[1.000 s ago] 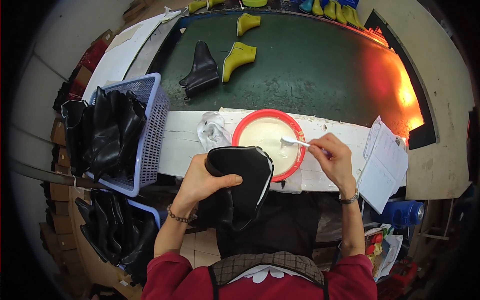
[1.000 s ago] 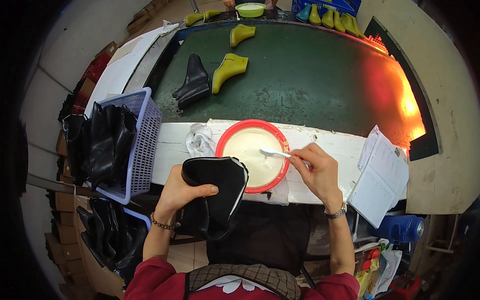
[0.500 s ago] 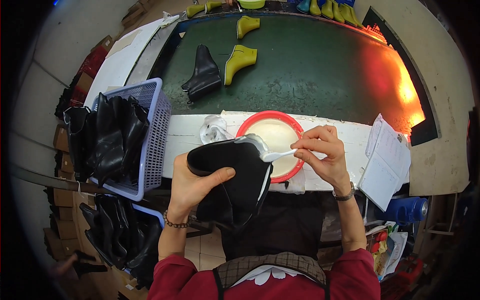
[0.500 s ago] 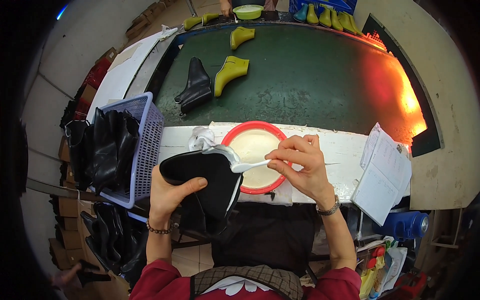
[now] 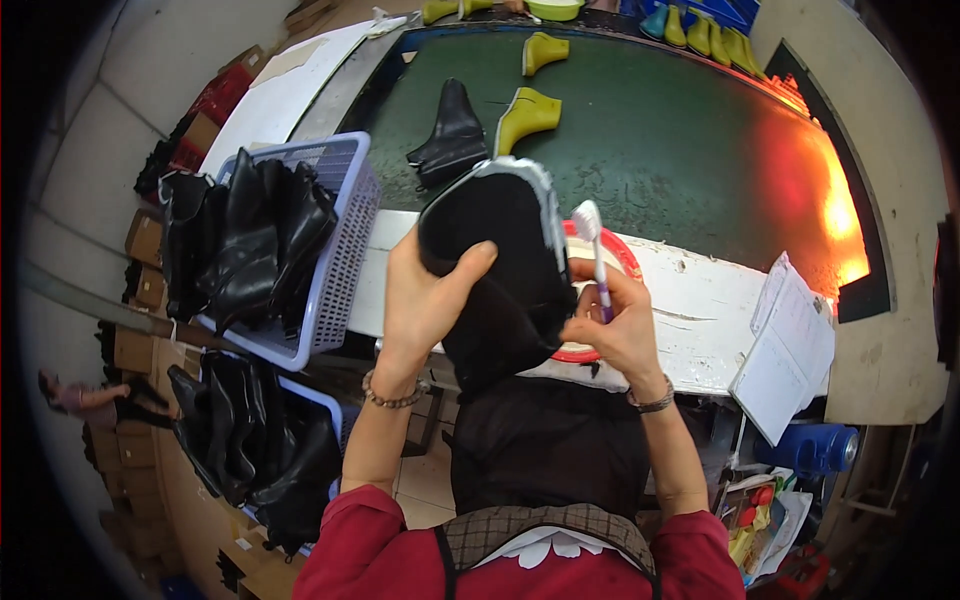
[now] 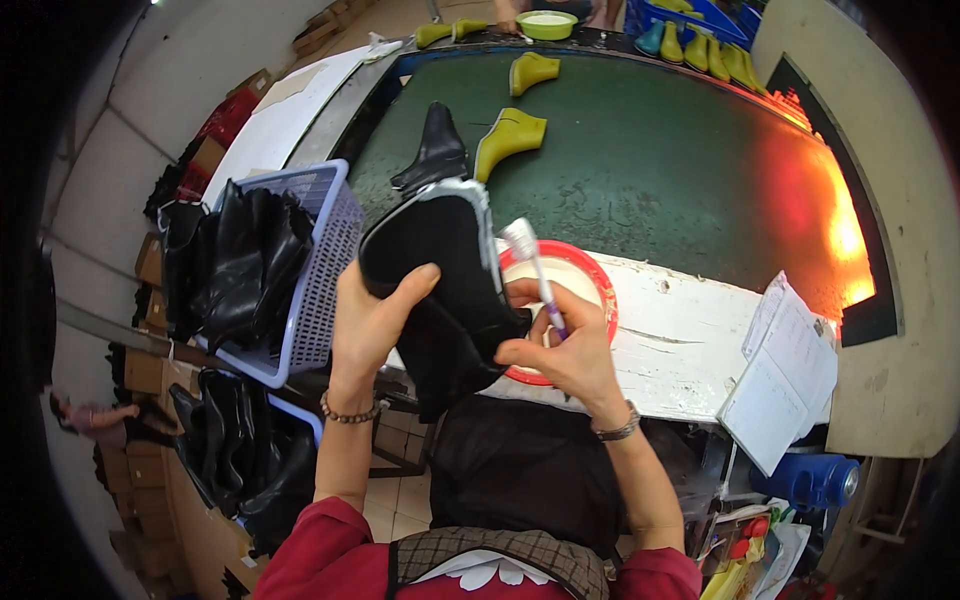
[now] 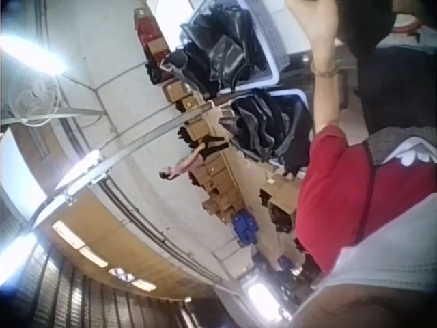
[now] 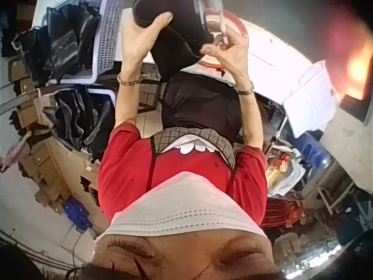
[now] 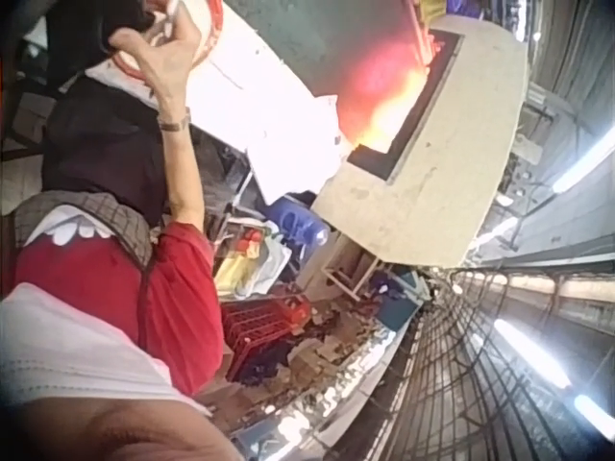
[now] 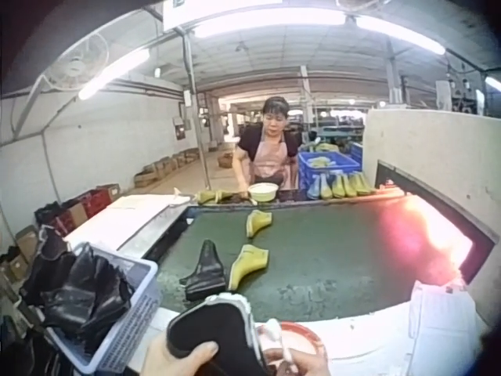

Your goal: Applying white adhesive to the edges of black shoe uppers using a small brush/toothbrush.

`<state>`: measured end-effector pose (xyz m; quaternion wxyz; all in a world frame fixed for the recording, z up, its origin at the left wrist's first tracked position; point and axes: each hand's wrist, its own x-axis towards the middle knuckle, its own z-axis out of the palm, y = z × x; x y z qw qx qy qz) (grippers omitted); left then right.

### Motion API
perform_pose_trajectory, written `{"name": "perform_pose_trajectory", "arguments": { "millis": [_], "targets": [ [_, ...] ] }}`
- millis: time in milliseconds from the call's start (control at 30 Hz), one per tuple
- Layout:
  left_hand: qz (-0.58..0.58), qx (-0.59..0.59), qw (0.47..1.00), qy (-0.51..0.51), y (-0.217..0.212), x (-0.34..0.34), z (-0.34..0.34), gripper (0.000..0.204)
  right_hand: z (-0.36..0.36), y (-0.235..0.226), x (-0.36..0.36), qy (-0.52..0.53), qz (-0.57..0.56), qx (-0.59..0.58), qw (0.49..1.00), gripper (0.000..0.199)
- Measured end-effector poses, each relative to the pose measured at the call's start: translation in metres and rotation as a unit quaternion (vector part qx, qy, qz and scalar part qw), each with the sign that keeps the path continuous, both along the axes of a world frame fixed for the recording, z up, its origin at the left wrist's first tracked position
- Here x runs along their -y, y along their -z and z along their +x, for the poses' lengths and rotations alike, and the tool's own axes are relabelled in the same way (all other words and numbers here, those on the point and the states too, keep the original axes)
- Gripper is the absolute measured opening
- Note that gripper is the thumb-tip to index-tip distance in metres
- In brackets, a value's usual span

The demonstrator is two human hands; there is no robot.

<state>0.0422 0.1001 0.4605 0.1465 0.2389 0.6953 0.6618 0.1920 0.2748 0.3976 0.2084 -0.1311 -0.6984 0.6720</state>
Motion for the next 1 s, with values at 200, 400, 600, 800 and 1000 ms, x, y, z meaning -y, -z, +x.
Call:
{"name": "perform_pose_trajectory", "arguments": {
  "millis": [200,400,600,800,1000],
  "targets": [
    [0.051,0.094,0.986,0.125,0.001,0.001,-0.011,0.084,-0.031,-0.031,0.024,0.143,-0.077,-0.067,0.984,0.022],
    [-0.016,-0.2,0.952,0.232,0.015,0.025,0.011,0.142,-0.043,-0.047,0.024,0.215,-0.085,-0.105,0.967,0.04],
    [-0.084,-0.339,0.935,0.061,0.037,0.024,0.049,0.128,-0.036,-0.038,0.022,0.21,-0.1,-0.084,0.969,0.036],
    [-0.132,-0.365,0.922,-0.007,0.053,0.05,0.047,0.093,0.014,-0.01,-0.024,0.202,0.137,-0.024,0.969,0.024],
    [-0.164,-0.397,0.903,-0.007,0.046,0.054,0.047,0.086,0.071,0.014,-0.053,0.183,0.476,0.187,0.84,0.016]
  ]
}}
